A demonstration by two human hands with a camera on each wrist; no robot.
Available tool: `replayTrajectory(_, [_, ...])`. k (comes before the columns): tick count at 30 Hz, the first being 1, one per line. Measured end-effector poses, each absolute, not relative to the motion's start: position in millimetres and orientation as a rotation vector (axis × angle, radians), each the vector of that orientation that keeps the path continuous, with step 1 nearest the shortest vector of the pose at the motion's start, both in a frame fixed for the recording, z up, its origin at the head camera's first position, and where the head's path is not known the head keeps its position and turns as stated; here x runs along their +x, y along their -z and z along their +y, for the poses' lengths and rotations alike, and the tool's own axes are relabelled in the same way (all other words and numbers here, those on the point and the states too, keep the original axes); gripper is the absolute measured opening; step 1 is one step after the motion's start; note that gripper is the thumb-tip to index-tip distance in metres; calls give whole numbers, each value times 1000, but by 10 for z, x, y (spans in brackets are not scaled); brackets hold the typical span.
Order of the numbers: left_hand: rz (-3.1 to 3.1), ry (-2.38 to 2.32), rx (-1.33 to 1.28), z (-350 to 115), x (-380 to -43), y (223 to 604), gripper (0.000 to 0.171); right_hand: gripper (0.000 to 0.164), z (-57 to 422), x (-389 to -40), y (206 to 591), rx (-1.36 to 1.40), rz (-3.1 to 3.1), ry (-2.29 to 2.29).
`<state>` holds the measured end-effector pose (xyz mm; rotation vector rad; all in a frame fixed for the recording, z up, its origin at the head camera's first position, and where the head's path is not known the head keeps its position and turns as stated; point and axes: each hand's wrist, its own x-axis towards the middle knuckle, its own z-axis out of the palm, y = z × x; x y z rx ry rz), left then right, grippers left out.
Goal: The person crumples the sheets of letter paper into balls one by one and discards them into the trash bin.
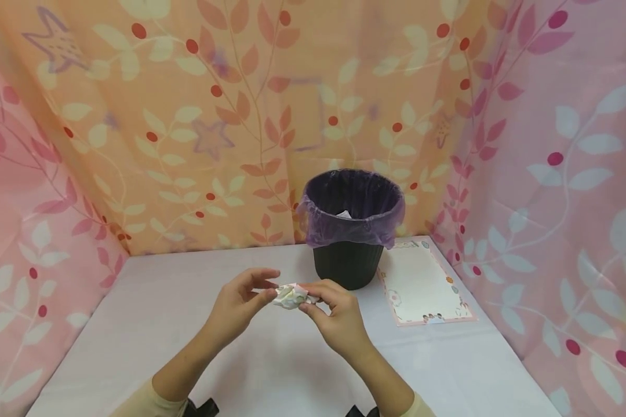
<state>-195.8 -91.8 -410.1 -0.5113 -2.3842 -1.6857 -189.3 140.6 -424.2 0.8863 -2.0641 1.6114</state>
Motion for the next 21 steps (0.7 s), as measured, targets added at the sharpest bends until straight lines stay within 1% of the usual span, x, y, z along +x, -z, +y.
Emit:
replayTrajectory(9, [-2455,1622,-467,-843,-2559,3680,55,32,1675,-1918,4269,803,-2085,-1633])
replayTrajectory(15, [-2450,1597,-531,-739,-2965,3412,63,34,1786,-1918,4267,761,-2081,-1600])
replayTrajectory(21, [-2482,1557,-527,-630,-3245,3246,74,34,1886,-1922,4251,724,-2075,-1571])
